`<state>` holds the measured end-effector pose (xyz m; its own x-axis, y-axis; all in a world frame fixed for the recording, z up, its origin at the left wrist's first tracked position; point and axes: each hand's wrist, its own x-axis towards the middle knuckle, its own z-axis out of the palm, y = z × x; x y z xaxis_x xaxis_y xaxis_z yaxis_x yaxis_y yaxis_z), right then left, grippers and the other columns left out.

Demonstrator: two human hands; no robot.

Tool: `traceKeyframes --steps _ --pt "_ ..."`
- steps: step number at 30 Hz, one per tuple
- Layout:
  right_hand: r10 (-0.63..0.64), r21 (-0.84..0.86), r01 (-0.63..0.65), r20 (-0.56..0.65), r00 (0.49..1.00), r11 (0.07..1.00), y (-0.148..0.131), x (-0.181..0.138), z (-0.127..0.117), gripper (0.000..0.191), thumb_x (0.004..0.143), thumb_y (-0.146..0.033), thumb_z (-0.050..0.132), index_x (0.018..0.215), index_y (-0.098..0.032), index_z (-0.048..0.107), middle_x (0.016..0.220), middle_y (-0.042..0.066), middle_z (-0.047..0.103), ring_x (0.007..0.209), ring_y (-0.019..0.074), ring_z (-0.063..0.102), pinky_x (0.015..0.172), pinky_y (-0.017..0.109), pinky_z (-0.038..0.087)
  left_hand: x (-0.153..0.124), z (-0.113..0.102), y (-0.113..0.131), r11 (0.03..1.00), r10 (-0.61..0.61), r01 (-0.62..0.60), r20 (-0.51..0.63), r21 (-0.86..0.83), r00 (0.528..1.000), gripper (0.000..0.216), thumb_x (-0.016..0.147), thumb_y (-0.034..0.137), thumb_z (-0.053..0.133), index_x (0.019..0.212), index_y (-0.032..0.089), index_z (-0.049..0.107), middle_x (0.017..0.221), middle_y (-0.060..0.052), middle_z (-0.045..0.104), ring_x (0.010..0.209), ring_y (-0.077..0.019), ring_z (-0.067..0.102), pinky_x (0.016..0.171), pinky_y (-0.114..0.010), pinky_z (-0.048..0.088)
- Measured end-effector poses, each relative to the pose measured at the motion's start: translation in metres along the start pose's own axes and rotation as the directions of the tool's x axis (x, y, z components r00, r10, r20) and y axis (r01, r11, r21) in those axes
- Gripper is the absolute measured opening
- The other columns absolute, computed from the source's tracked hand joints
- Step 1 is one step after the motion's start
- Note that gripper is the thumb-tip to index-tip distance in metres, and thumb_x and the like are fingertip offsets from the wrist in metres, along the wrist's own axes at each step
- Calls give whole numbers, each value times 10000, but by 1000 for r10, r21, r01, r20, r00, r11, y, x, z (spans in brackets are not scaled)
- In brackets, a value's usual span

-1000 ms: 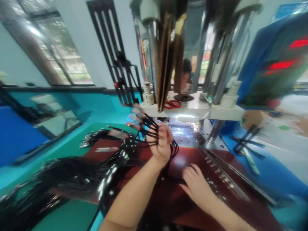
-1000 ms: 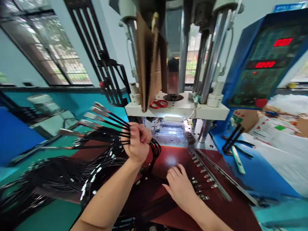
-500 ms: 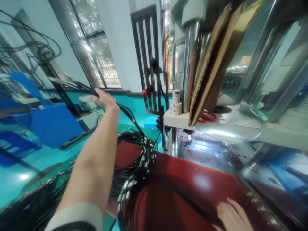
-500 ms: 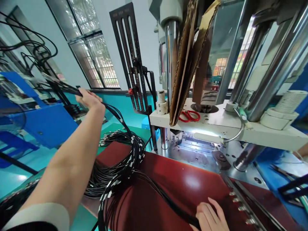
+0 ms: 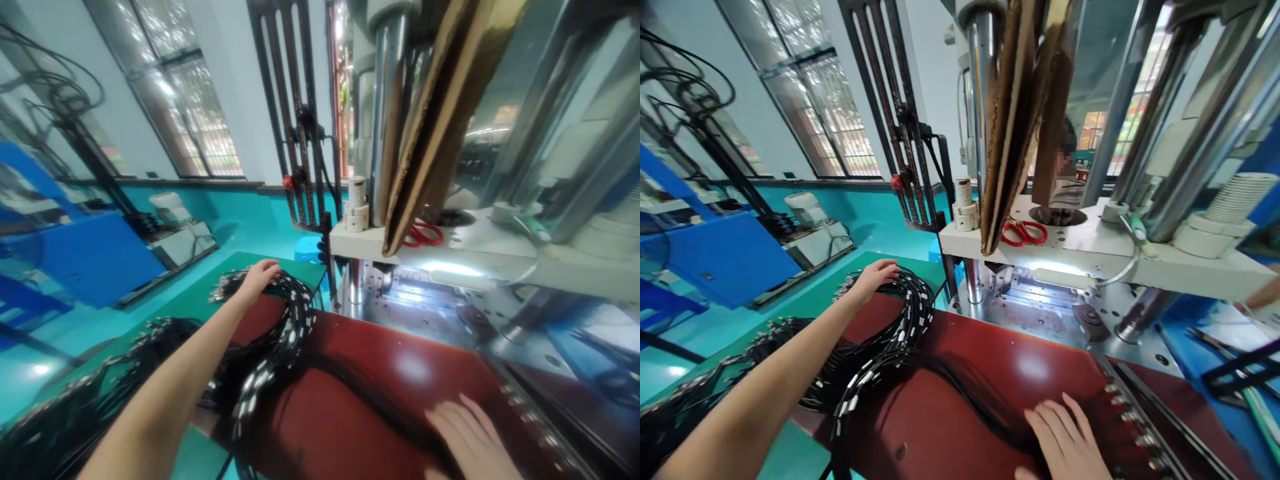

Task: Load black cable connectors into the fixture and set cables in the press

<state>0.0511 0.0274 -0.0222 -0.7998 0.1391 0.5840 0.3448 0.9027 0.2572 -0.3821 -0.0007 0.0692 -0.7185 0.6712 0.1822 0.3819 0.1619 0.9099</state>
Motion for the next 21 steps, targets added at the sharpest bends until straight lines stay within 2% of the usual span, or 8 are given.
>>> traceKeyframes --steps 2,4,6,8,11,13,17,21 --pt "122 -4 -122 70 990 993 7 -6 -15 405 781 -406 500 1088 -144 537 1011 98 636 943 266 557 834 403 376 -33 25 8 979 149 -188 358 76 922 262 739 301 578 937 131 601 819 -72 633 743 -183 581 695 -310 448" --pt "250 1 -253 141 958 968 21 -22 -32 361 803 -338 487 1107 -146 526 1065 114 603 983 256 539 854 392 394 -79 48 15 829 319 -545 694 126 646 304 771 339 537 1037 197 580 1006 -78 613 924 -217 553 828 -355 411" --pt "398 -25 -407 266 878 913 37 -49 -51 353 805 -298 476 1120 -146 523 1110 128 570 1017 254 523 864 388 411 -127 68 17 584 376 -802 835 123 401 441 730 373 591 1140 226 524 1170 -87 542 1083 -272 469 942 -435 324" --pt "529 -83 -549 422 736 831 48 -78 -72 365 790 -263 467 1133 -151 523 1111 130 564 1020 258 525 861 394 427 -165 84 12 371 366 -917 884 148 291 577 688 403 636 1199 193 469 1230 -118 493 1130 -307 425 982 -489 261" --pt "596 -139 -665 601 532 734 48 -110 -95 438 737 -199 459 1167 -126 504 1073 143 579 985 257 549 844 383 444 -196 105 1 179 356 -968 906 176 231 494 753 358 581 1187 159 456 1152 -124 532 1048 -284 483 939 -465 319" --pt "611 -159 -704 649 455 692 43 -116 -100 505 706 -149 440 1206 -84 462 1109 168 556 1014 255 535 865 366 424 -203 116 -2 128 357 -980 914 154 191 343 819 310 492 1129 165 478 1061 -102 563 963 -254 521 856 -419 386" --pt "672 -183 -766 631 389 616 37 -105 -94 371 693 -111 419 1046 -122 533 998 135 587 933 239 556 781 322 411 -208 128 0 103 310 -992 946 66 95 171 880 247 351 910 172 501 850 -49 582 755 -196 555 669 -330 435" --pt "724 -170 -833 603 334 526 54 -91 -85 130 659 -109 465 767 -162 514 823 79 611 752 200 563 617 255 358 -214 130 9 71 300 -994 949 78 96 186 893 226 299 837 173 468 780 -38 570 658 -185 547 587 -308 426"
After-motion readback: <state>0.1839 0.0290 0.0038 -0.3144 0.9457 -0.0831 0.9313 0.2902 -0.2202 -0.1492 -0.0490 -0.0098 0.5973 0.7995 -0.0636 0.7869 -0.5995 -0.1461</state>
